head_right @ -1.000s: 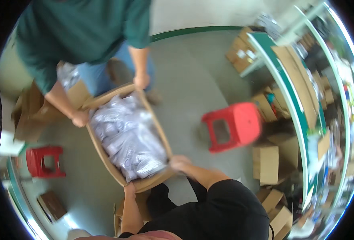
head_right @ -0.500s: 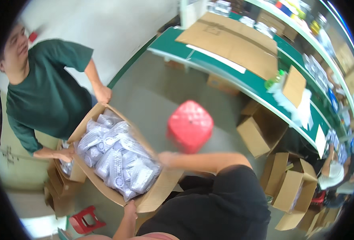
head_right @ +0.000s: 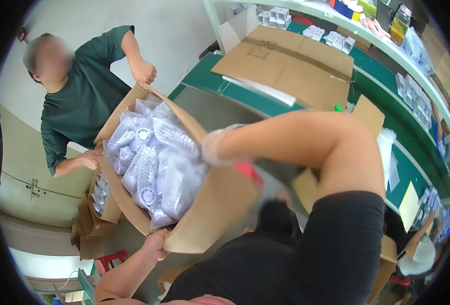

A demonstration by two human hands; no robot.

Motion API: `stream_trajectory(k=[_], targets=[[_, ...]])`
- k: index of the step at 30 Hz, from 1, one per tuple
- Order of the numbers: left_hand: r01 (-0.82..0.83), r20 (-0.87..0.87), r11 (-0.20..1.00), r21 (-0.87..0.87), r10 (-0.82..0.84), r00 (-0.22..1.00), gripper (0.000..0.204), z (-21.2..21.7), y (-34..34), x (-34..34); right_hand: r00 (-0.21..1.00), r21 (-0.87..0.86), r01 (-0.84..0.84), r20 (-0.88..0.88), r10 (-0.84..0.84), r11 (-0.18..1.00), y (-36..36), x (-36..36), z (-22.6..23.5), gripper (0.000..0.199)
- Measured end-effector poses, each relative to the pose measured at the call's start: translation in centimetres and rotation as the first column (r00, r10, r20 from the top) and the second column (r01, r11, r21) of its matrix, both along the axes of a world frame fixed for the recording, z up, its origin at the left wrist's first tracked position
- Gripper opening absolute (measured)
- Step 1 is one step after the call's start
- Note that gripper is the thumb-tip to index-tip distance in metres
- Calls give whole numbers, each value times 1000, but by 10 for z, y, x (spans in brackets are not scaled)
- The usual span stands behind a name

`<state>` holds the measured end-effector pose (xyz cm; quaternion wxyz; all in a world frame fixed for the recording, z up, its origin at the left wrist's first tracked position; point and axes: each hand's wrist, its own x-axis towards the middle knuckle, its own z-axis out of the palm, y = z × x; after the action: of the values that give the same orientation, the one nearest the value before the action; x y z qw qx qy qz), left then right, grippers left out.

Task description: The person gathers plastic scrap from the floor and puts it into a bin, then helps another worker carry and place a box of packaged items onto a workbench before rearranging cardboard boxes.

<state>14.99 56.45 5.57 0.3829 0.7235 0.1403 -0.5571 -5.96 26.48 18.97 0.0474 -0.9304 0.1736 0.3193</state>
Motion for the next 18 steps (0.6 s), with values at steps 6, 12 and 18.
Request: stream_trajectory(k=[6, 12, 18], targets=[[76, 14, 997, -2, -76, 997, 30, 29, 16, -25, 981, 66, 181, 66, -185, 981, 4, -26, 15, 26], [117, 57, 993, -28, -115, 992, 29, 36, 26, -13, 895, 128, 408, 140, -424, 904, 25, -38, 25, 35], [464, 90, 879, 112, -474, 876, 32, 104, -40, -71, 843, 194, 428, 265, -467, 883, -37, -98, 5, 31]])
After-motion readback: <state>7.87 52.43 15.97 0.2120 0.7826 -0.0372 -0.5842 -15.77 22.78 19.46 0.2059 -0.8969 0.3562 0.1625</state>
